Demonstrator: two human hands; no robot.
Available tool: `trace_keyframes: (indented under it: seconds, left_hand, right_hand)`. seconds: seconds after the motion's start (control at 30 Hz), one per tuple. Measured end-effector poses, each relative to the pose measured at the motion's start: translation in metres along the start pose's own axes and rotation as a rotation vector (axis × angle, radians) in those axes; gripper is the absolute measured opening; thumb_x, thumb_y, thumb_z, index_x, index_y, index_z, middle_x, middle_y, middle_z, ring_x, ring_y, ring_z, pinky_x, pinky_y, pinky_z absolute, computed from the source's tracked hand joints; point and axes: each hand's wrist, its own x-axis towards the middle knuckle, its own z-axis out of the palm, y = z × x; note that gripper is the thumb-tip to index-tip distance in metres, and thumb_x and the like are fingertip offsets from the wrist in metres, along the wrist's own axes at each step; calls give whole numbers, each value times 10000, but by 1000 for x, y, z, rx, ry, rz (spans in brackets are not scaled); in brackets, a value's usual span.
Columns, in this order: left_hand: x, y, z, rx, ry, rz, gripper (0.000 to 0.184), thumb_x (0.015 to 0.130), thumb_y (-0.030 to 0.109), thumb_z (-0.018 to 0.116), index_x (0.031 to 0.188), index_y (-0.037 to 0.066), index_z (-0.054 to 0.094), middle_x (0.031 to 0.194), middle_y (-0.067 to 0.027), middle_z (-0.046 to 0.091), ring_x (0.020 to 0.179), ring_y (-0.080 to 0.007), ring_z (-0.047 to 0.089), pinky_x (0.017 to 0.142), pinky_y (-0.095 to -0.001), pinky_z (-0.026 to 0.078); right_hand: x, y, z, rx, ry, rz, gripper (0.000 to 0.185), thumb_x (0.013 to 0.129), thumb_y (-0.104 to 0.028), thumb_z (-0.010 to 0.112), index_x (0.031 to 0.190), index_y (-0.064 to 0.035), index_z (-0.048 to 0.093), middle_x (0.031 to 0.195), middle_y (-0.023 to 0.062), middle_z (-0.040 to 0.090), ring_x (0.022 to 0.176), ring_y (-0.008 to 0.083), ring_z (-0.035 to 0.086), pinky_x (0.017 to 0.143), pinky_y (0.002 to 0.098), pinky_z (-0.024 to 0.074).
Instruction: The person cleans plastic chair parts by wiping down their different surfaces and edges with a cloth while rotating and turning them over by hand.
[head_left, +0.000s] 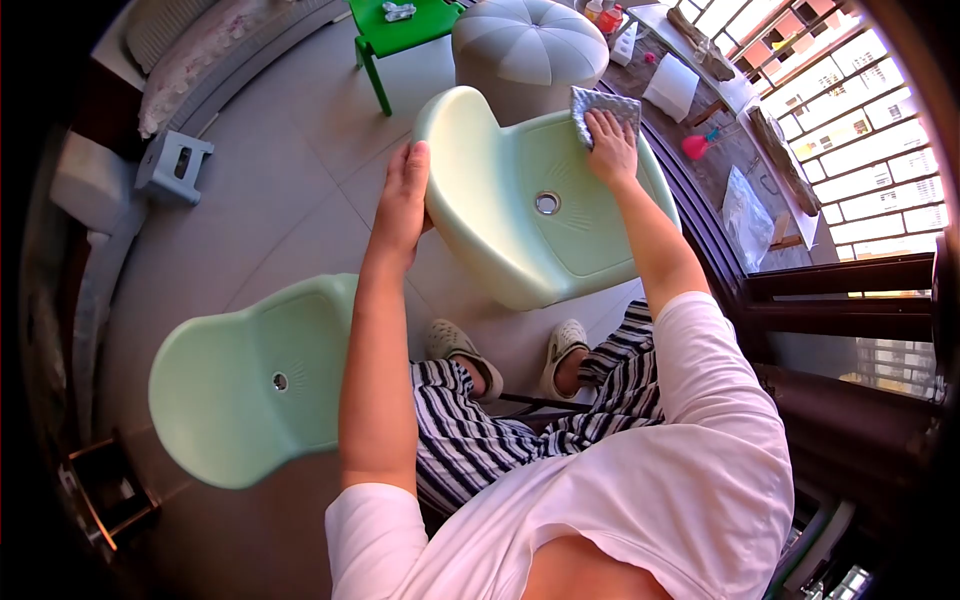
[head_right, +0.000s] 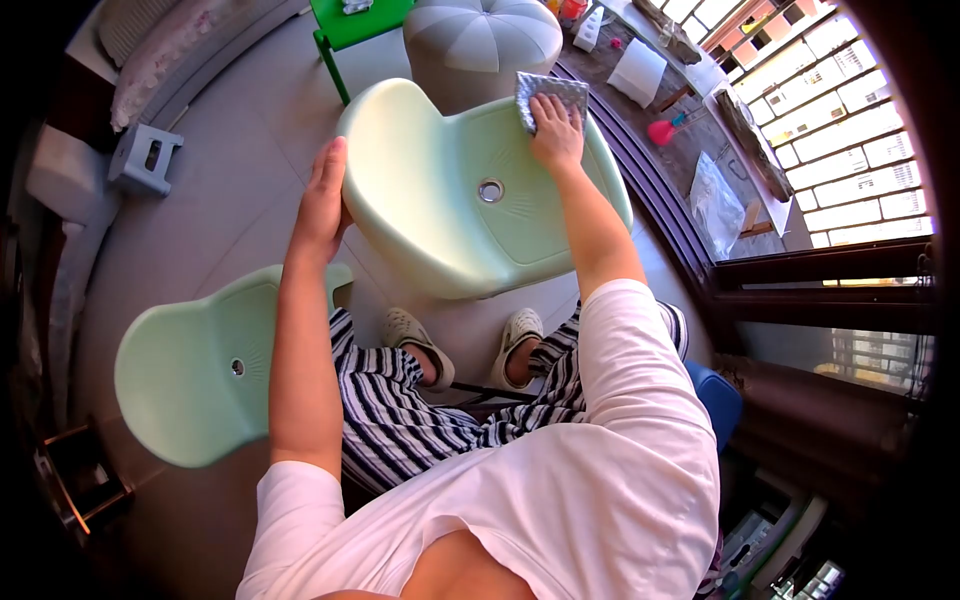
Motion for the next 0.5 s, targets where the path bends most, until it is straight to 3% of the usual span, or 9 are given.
trace_keyframes:
  seconds: [0.1, 0.17, 0.23, 0.3, 0.37, 0.5]
  left_hand:
    - [5, 4, 23, -60, -87, 0, 733, 892, 572, 496, 1396, 76, 301, 1219, -125, 507, 1023, -201, 563, 796, -351, 525]
    - [13, 2, 37, -70, -118, 44, 775, 875, 559, 544, 1410, 70, 268, 1201, -144, 520, 979, -208, 583, 774, -354, 532]
    - [17, 5, 51, -49, -142, 18, 785, 872, 564, 546, 1408, 64, 265, 1184, -151, 531, 985, -204, 573, 747, -339, 523]
    - [22, 1, 66, -32, -122, 46, 796, 869, 568, 548, 1412, 65, 255, 1170, -151, 537, 980, -200, 568, 732, -332, 517]
    - [27, -1, 77, -13, -100, 76, 807, 866, 571, 551, 1416, 66, 245, 1156, -151, 543, 976, -196, 564, 717, -324, 510]
    - [24, 0, 83, 16, -15, 58, 829, 859, 574, 555, 1437, 90, 209, 1164, -135, 534, 994, -209, 551, 725, -324, 501]
  right_hand:
    - [-10, 15, -1, -13, -75, 142, 562, 839, -282, 531, 1383, -221, 407, 1467, -25, 364, 1384, 180, 273, 1128, 490, 166]
    - [-21, 1, 0, 49, -257, 175, 583, 832, -269, 531, 1397, -230, 391, 1473, -18, 354, 1389, 196, 264, 1126, 500, 165]
    - [-37, -22, 11, 265, -352, -24, 618, 805, -210, 544, 1401, -245, 385, 1479, -6, 343, 1391, 223, 256, 1120, 515, 174]
    - [-46, -52, 14, 417, -371, -130, 662, 777, -169, 547, 1410, -257, 373, 1481, 6, 339, 1392, 234, 251, 1126, 517, 148]
    - [-44, -72, 20, 420, -289, -103, 686, 771, -164, 558, 1418, -269, 356, 1480, 16, 340, 1393, 234, 248, 1132, 508, 125]
    - [-9, -63, 33, 337, -237, -151, 682, 799, -242, 592, 1426, -297, 331, 1493, -16, 313, 1398, 211, 234, 1139, 486, 116]
